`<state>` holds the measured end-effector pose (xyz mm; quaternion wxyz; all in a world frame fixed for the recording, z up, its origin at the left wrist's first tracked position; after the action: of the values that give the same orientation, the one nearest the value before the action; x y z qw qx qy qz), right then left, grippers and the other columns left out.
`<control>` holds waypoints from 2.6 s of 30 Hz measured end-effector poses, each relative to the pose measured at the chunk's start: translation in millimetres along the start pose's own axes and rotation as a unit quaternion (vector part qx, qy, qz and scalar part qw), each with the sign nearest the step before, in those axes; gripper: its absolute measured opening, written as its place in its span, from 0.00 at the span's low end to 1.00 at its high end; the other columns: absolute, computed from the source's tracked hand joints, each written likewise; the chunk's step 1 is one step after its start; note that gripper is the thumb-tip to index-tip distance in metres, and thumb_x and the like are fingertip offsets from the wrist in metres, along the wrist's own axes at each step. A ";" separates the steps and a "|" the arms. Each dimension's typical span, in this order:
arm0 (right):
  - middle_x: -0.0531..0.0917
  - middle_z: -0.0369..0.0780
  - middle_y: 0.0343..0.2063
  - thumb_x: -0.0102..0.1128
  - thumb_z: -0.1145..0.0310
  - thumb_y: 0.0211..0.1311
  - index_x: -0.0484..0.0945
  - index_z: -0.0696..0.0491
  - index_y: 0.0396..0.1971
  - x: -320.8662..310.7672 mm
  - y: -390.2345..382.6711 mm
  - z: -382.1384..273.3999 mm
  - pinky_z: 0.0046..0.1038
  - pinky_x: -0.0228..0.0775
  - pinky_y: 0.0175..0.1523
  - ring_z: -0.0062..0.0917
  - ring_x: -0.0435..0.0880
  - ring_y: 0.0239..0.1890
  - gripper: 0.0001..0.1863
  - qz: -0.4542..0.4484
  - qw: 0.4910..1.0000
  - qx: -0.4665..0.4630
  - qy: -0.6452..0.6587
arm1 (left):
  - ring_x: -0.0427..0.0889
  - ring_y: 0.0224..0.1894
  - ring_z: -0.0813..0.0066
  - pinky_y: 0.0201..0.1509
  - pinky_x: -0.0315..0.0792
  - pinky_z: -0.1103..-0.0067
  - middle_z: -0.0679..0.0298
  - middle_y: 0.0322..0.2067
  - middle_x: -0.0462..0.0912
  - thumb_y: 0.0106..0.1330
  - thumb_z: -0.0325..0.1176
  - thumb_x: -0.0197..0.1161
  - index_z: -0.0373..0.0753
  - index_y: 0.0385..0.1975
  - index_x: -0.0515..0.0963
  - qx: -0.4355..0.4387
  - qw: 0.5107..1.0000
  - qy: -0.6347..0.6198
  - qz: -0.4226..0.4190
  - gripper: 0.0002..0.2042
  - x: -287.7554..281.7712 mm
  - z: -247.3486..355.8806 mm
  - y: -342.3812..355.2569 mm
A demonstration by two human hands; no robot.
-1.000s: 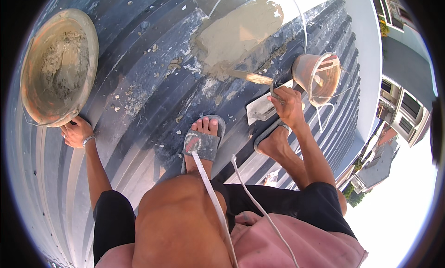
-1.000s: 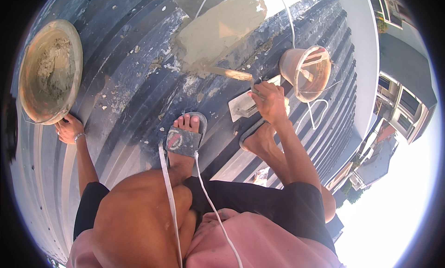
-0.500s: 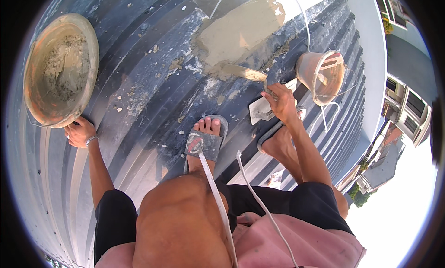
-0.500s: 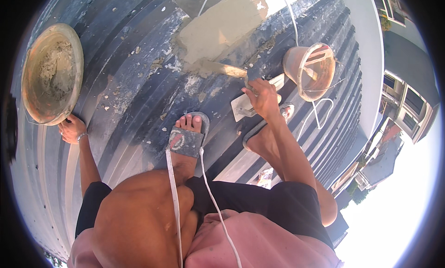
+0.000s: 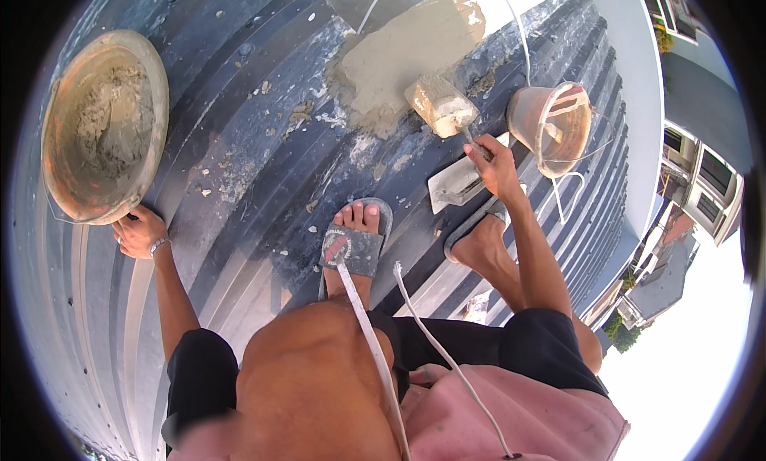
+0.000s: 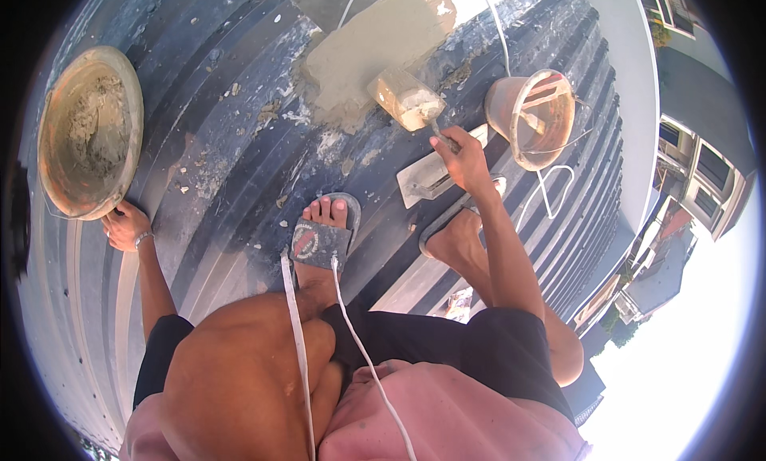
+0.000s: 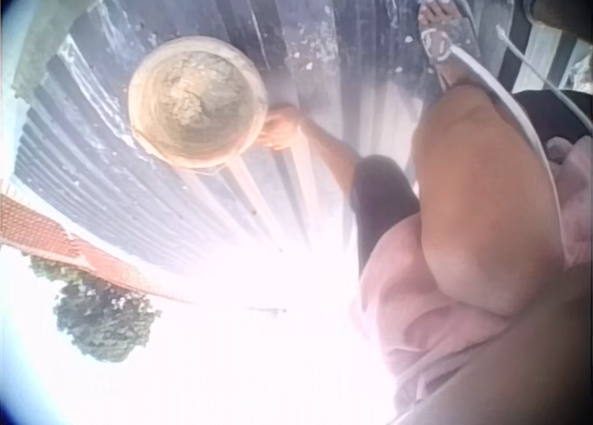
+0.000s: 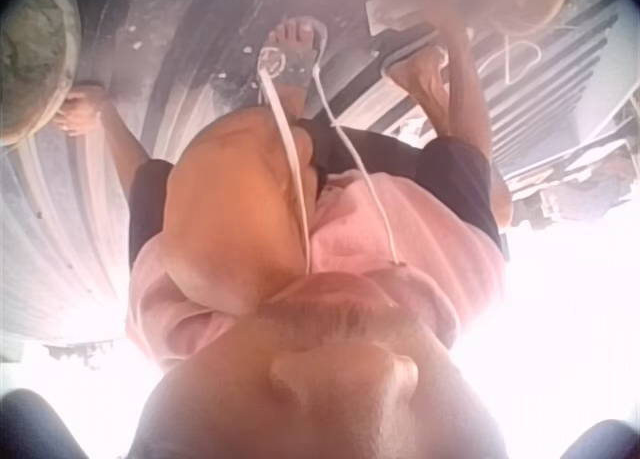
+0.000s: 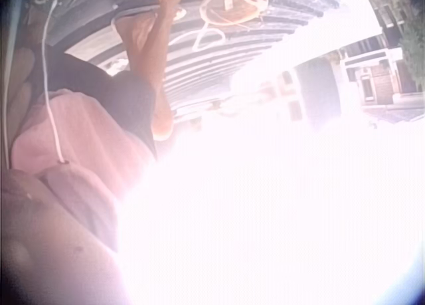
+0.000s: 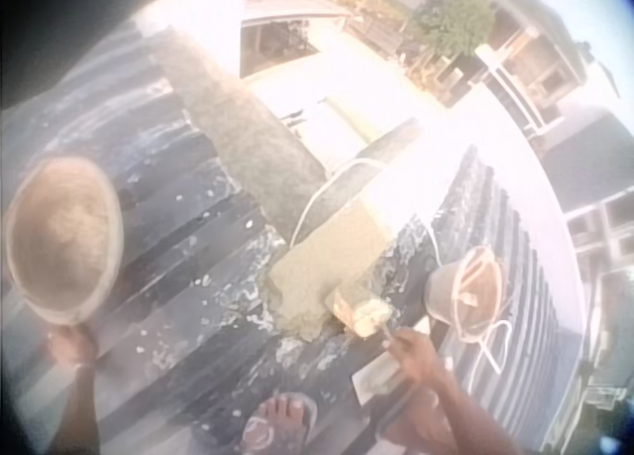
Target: The person scoops cement from a bucket with a trowel and spreads it onto a corrugated metal roof. They repeatedly smooth the cement with a trowel and a float, occasionally cleaning the tools with a brush.
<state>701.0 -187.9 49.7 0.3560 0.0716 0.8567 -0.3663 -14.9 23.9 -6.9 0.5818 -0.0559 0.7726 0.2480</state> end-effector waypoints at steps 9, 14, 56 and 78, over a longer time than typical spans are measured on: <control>0.79 0.35 0.27 0.58 0.55 0.82 0.81 0.59 0.38 52.3 -13.3 9.9 0.24 0.70 0.30 0.16 0.77 0.25 0.20 0.075 0.955 0.106 0.266 | 0.79 0.68 0.61 0.69 0.69 0.60 0.70 0.70 0.80 0.76 0.59 0.51 0.52 0.65 0.83 -0.012 1.000 -0.006 0.002 0.28 -1.1 -0.9 -0.5; 0.79 0.35 0.26 0.55 0.55 0.83 0.81 0.59 0.37 92.6 -32.2 -12.5 0.24 0.71 0.27 0.18 0.77 0.23 0.21 0.110 0.919 0.137 0.353 | 0.79 0.68 0.61 0.69 0.69 0.59 0.70 0.70 0.80 0.76 0.60 0.50 0.51 0.65 0.83 -0.011 1.000 -0.009 -0.005 0.28 -0.6 0.1 0.3; 0.78 0.36 0.22 0.51 0.58 0.85 0.77 0.59 0.37 154.6 -31.8 -31.1 0.28 0.71 0.28 0.19 0.77 0.22 0.20 0.182 0.961 0.069 0.195 | 0.80 0.64 0.58 0.61 0.71 0.60 0.62 0.65 0.84 0.79 0.57 0.47 0.40 0.57 0.87 0.015 1.000 -0.014 0.022 0.30 -15.1 10.4 -2.3; 0.83 0.46 0.22 0.55 0.57 0.81 0.81 0.63 0.39 125.7 -72.8 -57.1 0.39 0.73 0.37 0.33 0.81 0.26 0.21 0.102 0.971 0.119 0.179 | 0.80 0.62 0.52 0.63 0.70 0.56 0.57 0.64 0.83 0.80 0.58 0.45 0.38 0.62 0.83 0.020 0.999 -0.025 -0.010 0.31 -24.0 14.0 -0.5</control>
<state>548.7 -219.1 35.7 0.2213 0.2643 0.8450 -0.4087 5.0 24.9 12.4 0.6046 -0.0456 0.7616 0.2286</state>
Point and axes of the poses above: each hand's wrist, its own y-axis towards the middle knuckle, its own x-axis out of the palm, z = x × y, the point moved 3 cm from there along y, towards the middle knuckle
